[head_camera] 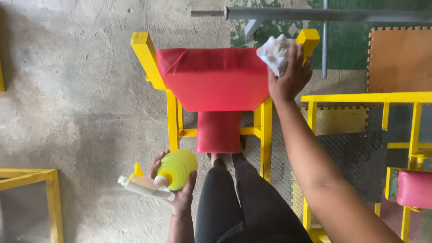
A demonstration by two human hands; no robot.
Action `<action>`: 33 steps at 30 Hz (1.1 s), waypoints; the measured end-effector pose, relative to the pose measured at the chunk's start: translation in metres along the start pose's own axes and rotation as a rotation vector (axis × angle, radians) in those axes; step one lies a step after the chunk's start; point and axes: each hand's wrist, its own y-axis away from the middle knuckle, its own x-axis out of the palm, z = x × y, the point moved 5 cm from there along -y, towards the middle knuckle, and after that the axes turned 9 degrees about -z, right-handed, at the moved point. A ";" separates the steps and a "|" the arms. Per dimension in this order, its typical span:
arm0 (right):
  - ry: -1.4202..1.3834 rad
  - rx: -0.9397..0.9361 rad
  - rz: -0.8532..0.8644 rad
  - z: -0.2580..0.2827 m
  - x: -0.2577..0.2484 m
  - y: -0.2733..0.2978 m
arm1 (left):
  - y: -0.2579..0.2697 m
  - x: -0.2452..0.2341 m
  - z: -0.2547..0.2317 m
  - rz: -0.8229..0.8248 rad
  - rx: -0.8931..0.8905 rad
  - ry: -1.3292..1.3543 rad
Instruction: Cleaning and sanitizing various weight benches and gym equipment using a spray bottle and cloth.
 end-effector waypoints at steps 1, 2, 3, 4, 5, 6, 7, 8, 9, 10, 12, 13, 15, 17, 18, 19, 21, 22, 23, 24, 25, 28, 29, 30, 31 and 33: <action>0.000 -0.004 -0.008 0.003 0.000 -0.005 | 0.002 0.001 0.003 -0.003 0.004 0.007; 0.088 -0.034 0.028 0.010 0.001 -0.004 | 0.006 -0.004 0.004 -0.021 -0.020 -0.015; 0.176 -0.064 0.064 0.018 0.002 -0.003 | 0.008 -0.010 0.006 -0.040 -0.044 -0.036; 0.178 -0.067 0.066 0.023 0.009 0.000 | 0.010 -0.013 0.006 -0.041 -0.048 -0.035; 0.174 -0.050 0.047 0.028 0.015 0.003 | 0.011 -0.017 0.007 -0.030 -0.068 -0.025; 0.161 -0.036 0.017 0.038 0.026 -0.001 | 0.006 -0.018 0.011 -0.026 -0.074 -0.011; 0.155 -0.042 0.007 0.051 0.025 0.002 | 0.004 -0.022 0.017 -0.034 -0.065 -0.004; 0.127 -0.070 0.026 0.065 0.027 0.003 | -0.003 -0.024 0.030 -0.028 -0.089 0.016; 0.100 -0.098 0.046 0.079 0.029 0.004 | -0.011 -0.026 0.043 -0.020 -0.114 0.036; 0.106 -0.089 0.054 0.095 0.023 0.005 | -0.017 -0.032 0.042 -0.010 -0.121 0.030; 0.018 -0.136 0.097 0.140 0.021 0.003 | -0.037 -0.043 0.045 0.039 -0.100 -0.017; 0.008 -0.131 0.096 0.156 0.026 0.013 | -0.050 -0.052 0.044 0.039 -0.091 -0.025; -0.102 -0.168 0.024 0.187 0.035 0.020 | -0.080 -0.055 0.048 0.092 -0.077 0.033; -0.097 -0.159 0.061 0.226 0.034 0.019 | -0.102 -0.072 0.043 0.109 -0.062 0.024; -0.082 -0.149 0.096 0.243 0.032 0.022 | -0.112 -0.081 0.040 0.131 -0.050 0.023; -0.072 -0.132 0.102 0.254 0.037 0.035 | -0.119 -0.091 0.039 0.151 -0.058 0.020; -0.132 -0.187 0.033 0.277 0.047 0.039 | -0.140 -0.098 0.039 0.110 -0.004 -0.014; -0.132 -0.185 0.025 0.288 0.048 0.040 | -0.147 -0.103 0.039 0.113 0.003 -0.011; -0.158 -0.201 0.041 0.300 0.051 0.043 | -0.153 -0.109 0.039 0.114 0.041 -0.022; -0.173 -0.210 0.068 0.307 0.050 0.051 | -0.155 -0.116 0.037 0.124 0.066 -0.035; -0.164 -0.200 0.070 0.313 0.046 0.052 | -0.157 -0.119 0.037 0.136 0.060 -0.033; -0.199 -0.214 0.091 0.326 0.046 0.056 | -0.163 -0.126 0.042 0.132 0.008 0.007; -0.247 -0.293 0.079 0.329 0.047 0.060 | -0.163 -0.127 0.042 0.131 0.017 -0.004; -0.291 -0.370 0.067 0.330 0.047 0.065 | -0.163 -0.127 0.042 0.133 0.024 -0.011; -0.285 -0.366 0.066 0.325 0.042 0.063 | -0.163 -0.126 0.043 0.140 0.022 -0.008; -0.396 -0.453 0.058 0.321 0.031 0.057 | -0.163 -0.122 0.045 0.112 -0.009 0.009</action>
